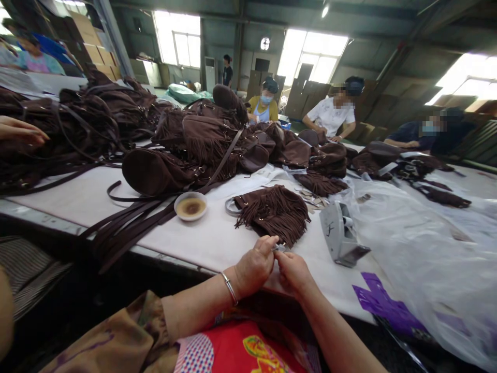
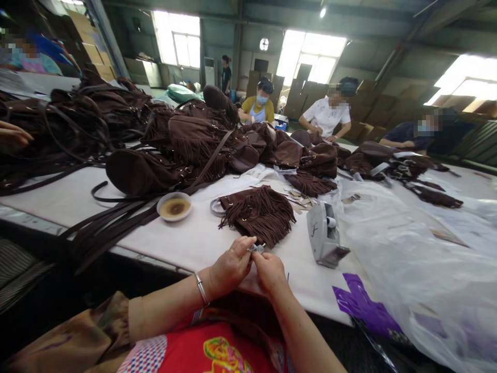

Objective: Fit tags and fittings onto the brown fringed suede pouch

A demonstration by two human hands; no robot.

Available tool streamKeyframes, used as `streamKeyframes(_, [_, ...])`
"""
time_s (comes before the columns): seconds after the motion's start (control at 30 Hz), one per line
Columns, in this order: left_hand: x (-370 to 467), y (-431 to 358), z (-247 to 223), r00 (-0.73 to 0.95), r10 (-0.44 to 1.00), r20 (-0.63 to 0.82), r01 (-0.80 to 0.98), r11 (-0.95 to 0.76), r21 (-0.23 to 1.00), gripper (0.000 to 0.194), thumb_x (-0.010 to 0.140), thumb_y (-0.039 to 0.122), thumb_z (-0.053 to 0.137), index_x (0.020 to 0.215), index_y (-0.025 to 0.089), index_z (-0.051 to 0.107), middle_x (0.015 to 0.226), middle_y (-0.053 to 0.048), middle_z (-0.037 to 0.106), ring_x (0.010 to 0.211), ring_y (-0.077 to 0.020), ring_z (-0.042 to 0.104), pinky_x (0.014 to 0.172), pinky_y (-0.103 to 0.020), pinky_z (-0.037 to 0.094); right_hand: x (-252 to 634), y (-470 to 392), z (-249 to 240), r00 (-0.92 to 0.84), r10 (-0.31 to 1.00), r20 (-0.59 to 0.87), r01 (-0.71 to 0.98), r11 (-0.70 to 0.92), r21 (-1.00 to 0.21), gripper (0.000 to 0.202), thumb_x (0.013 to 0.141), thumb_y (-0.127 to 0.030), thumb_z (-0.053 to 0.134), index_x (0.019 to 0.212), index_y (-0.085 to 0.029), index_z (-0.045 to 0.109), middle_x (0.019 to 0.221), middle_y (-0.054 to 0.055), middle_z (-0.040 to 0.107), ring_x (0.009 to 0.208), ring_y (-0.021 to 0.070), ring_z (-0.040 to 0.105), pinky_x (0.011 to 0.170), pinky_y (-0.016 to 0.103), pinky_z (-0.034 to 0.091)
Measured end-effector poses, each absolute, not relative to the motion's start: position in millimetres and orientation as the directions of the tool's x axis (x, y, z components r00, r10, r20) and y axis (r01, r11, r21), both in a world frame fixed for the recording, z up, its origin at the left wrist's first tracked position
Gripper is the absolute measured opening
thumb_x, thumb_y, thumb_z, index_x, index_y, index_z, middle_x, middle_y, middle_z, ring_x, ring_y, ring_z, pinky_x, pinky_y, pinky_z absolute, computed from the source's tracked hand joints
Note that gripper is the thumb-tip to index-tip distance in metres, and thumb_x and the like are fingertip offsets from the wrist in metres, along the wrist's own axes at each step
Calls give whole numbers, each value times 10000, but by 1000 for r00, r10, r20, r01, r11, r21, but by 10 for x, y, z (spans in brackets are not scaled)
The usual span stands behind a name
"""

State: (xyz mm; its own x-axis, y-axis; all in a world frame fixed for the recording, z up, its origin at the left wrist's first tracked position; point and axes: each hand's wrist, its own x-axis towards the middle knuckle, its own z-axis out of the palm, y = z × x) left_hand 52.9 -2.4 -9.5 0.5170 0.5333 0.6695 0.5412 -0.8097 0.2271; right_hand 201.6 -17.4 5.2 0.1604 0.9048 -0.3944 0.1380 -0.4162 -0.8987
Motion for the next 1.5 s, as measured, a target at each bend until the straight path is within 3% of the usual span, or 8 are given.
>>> streamKeyframes(0.17, [481, -21, 40, 459, 639, 617, 555, -748, 362, 182, 851, 113, 536, 1009, 61, 607, 1299, -229, 497, 1269, -319, 450, 1074, -497, 445, 2061, -298, 171, -14, 922, -386, -136, -384, -913, 462, 608, -552, 804, 687, -160, 573, 484, -52, 489, 400, 61, 396, 386, 178, 297])
streamKeyframes(0.4, [556, -31, 136, 266, 838, 477, 451, -546, 706, 75, 746, 108, 629, 816, 128, 647, 1209, -168, 565, 1162, -256, 548, 998, -397, 489, 2058, -337, 238, 78, 905, -418, -178, -400, -899, 477, 549, -455, 860, 831, -111, 689, 545, -28, 545, 459, 74, 443, 416, 184, 355])
streamKeyframes(0.63, [544, -6, 376, 252, 961, 116, 337, -199, 920, 149, 731, 152, 616, 594, 162, 672, 974, -94, 683, 1133, -234, 565, 979, -341, 437, 2044, -326, 176, 81, 954, -290, -306, -253, -918, 399, 572, -443, 873, 706, -130, 664, 620, -10, 583, 466, 62, 433, 438, 197, 345])
streamKeyframes(0.73, [526, -4, 459, 329, 944, -34, 131, -11, 991, 204, 738, 242, 623, 559, 148, 655, 799, -68, 670, 954, -212, 610, 812, -287, 478, 2053, -322, 128, 112, 980, -164, -229, -135, -964, 354, 654, -445, 834, 751, -144, 672, 642, -2, 606, 480, 73, 463, 448, 199, 332])
streamKeyframes(0.87, [543, -14, 485, 400, 899, -178, -222, 283, 933, 311, 633, 384, 768, 624, 95, 653, 825, -68, 640, 637, -100, 530, 551, -207, 409, 2063, -311, 106, 123, 989, -76, -166, -55, -985, 328, 717, -457, 791, 782, -158, 674, 657, 4, 612, 501, 84, 463, 461, 210, 328])
streamKeyframes(1.07, [591, -15, 447, 375, 849, -372, -390, 508, 768, 317, 625, 342, 824, 697, 88, 648, 715, -45, 597, 650, -98, 533, 577, -199, 462, 2027, -278, 79, 119, 991, -68, -178, -46, -983, 341, 766, -488, 743, 732, -160, 656, 555, -33, 505, 495, 86, 407, 469, 218, 310])
streamKeyframes(1.33, [702, -124, 305, 409, 852, -326, -255, 450, 856, 337, 800, 454, 625, 767, 119, 616, 700, -42, 612, 633, -147, 593, 640, -296, 536, 2025, -323, 98, 34, 954, -297, -337, -269, -902, 351, 662, -445, 812, 691, -158, 613, 552, -42, 489, 477, 77, 397, 437, 193, 296])
streamKeyframes(1.5, [706, -204, 241, 341, 939, 49, 263, -146, 954, 252, 861, 317, 521, 712, 146, 631, 936, -105, 639, 922, -223, 606, 870, -357, 518, 2066, -429, 182, -87, 918, -387, -452, -383, -806, 343, 677, -459, 774, 789, -166, 636, 686, 9, 607, 574, 132, 529, 512, 238, 431])
